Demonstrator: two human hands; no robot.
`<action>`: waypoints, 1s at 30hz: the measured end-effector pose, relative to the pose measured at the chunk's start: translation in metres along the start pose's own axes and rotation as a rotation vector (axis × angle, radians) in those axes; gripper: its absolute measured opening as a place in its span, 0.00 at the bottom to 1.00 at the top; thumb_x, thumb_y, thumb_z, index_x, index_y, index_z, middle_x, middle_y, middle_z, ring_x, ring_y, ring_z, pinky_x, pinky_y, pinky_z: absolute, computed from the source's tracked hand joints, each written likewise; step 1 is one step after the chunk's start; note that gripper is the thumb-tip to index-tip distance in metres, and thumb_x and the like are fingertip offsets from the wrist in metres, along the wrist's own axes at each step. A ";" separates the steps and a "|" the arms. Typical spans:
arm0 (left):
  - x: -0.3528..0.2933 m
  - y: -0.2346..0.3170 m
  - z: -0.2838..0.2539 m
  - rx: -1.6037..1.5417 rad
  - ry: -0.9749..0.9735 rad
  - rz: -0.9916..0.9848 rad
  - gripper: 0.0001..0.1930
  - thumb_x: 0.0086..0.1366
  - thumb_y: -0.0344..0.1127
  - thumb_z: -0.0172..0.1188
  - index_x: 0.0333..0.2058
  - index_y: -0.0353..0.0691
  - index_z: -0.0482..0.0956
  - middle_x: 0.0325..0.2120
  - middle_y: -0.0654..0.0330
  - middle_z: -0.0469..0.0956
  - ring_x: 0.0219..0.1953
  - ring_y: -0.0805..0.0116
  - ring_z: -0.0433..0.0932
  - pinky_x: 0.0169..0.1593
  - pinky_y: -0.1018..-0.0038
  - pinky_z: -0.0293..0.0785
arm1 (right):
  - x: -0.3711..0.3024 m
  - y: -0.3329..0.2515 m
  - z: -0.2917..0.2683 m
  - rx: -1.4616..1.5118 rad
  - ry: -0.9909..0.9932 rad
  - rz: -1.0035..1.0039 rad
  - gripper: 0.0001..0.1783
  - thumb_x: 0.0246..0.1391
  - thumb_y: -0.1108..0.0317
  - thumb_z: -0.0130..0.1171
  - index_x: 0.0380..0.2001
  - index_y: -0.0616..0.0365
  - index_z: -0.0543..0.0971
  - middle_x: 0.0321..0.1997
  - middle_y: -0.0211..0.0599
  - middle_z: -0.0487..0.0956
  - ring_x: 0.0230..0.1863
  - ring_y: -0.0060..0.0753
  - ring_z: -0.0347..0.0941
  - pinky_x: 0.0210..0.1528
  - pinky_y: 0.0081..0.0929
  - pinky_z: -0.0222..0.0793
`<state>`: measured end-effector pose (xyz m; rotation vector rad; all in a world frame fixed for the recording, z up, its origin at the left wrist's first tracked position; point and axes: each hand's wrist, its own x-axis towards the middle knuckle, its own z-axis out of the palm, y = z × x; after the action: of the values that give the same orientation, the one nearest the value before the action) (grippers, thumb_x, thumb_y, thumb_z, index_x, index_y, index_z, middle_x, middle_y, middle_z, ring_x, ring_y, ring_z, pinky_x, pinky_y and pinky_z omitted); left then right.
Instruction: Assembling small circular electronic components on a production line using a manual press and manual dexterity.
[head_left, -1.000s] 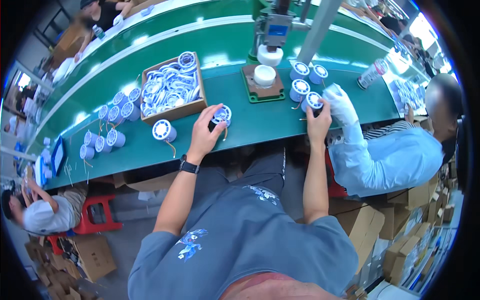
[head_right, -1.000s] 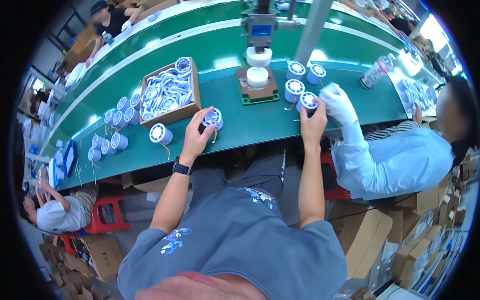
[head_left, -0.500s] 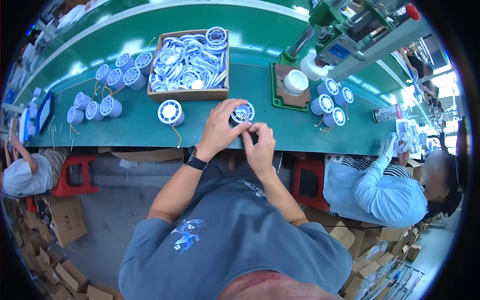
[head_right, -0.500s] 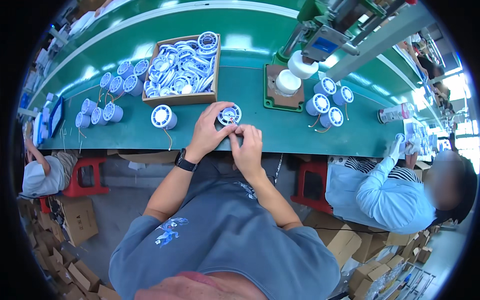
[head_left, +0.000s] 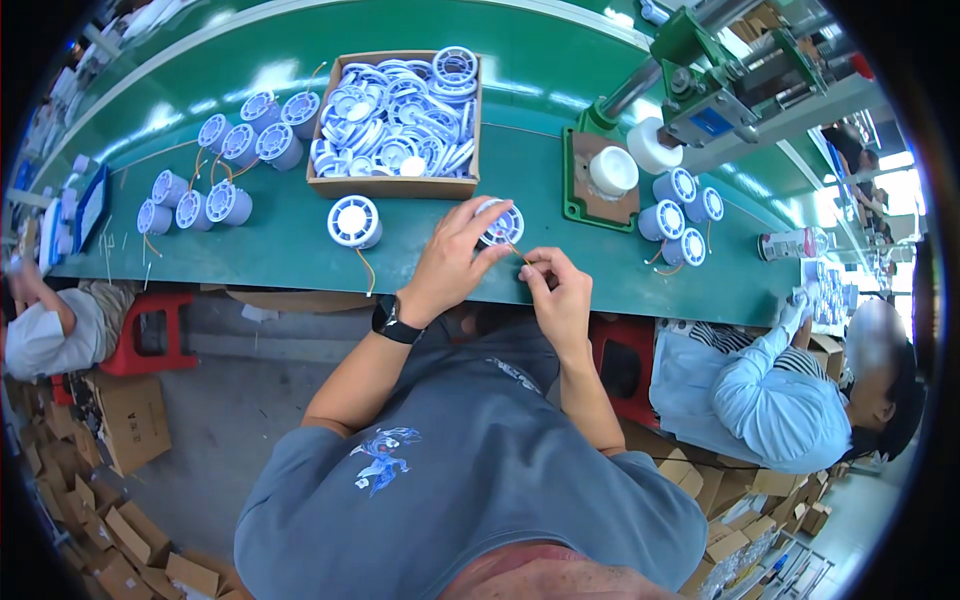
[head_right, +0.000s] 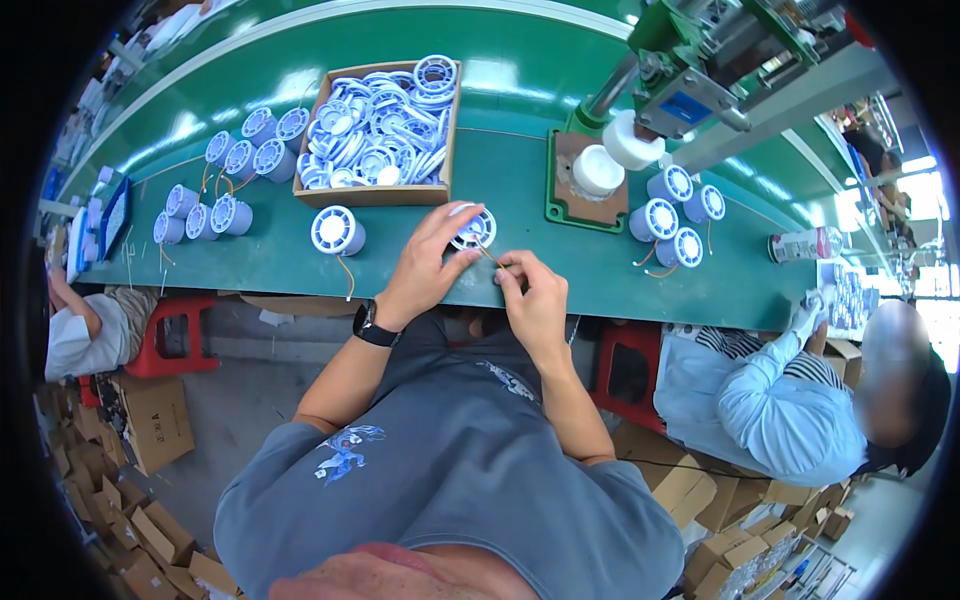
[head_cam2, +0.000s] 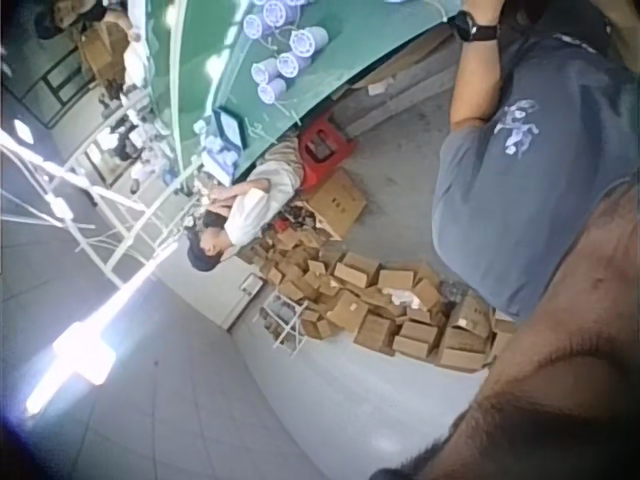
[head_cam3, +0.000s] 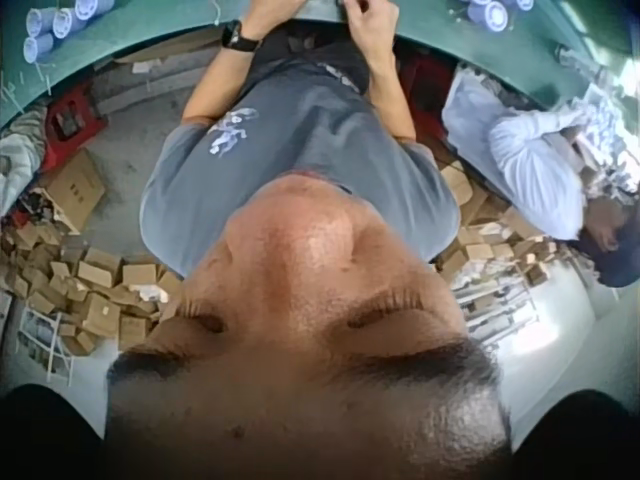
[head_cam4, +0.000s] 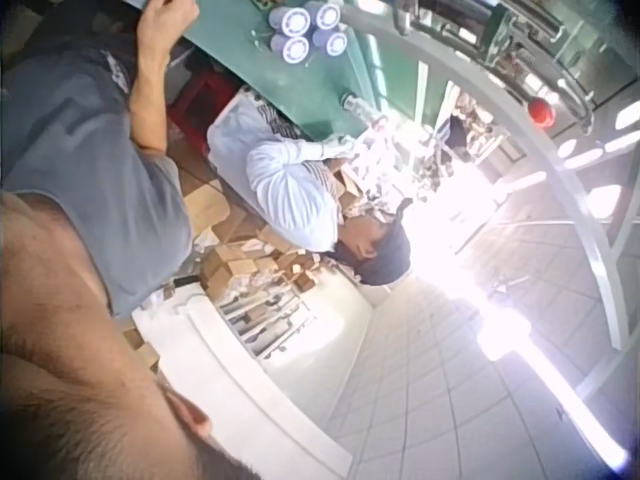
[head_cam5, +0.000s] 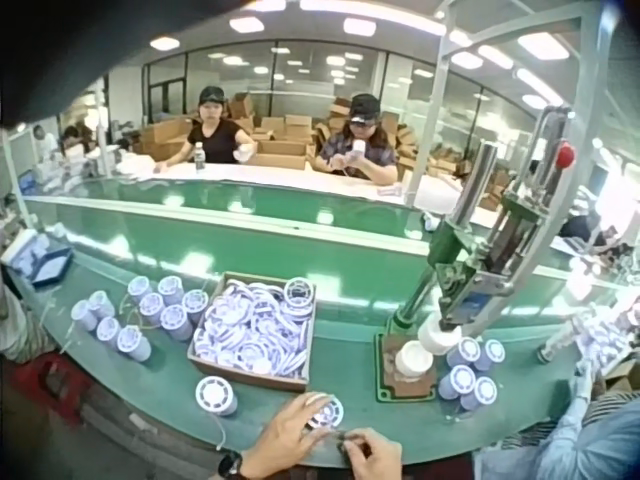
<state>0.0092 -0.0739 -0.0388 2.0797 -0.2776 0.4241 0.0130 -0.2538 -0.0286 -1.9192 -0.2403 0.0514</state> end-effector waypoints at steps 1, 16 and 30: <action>-0.001 -0.001 0.000 -0.005 -0.006 0.004 0.26 0.58 0.35 0.64 0.55 0.39 0.72 0.53 0.49 0.72 0.55 0.49 0.71 0.58 0.64 0.67 | 0.001 0.000 -0.001 -0.071 -0.027 -0.007 0.07 0.47 0.78 0.64 0.32 0.62 0.79 0.25 0.37 0.79 0.29 0.35 0.75 0.37 0.28 0.70; -0.057 -0.015 -0.104 0.053 0.481 -0.205 0.34 0.55 0.28 0.65 0.60 0.32 0.64 0.54 0.50 0.72 0.53 0.57 0.73 0.56 0.67 0.69 | 0.027 -0.012 0.024 -0.082 -0.035 -0.321 0.28 0.41 0.78 0.68 0.49 0.60 0.74 0.51 0.47 0.71 0.45 0.45 0.74 0.43 0.33 0.73; -0.048 -0.007 -0.108 -0.179 0.402 -0.319 0.35 0.52 0.21 0.66 0.60 0.33 0.66 0.53 0.56 0.72 0.54 0.65 0.73 0.59 0.70 0.68 | 0.011 0.025 -0.005 0.063 0.203 -0.332 0.22 0.48 0.85 0.56 0.49 0.63 0.73 0.51 0.42 0.70 0.35 0.26 0.74 0.40 0.22 0.72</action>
<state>-0.0517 0.0236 -0.0124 1.7762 0.2435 0.5845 0.0278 -0.2653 -0.0495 -1.7848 -0.4111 -0.3518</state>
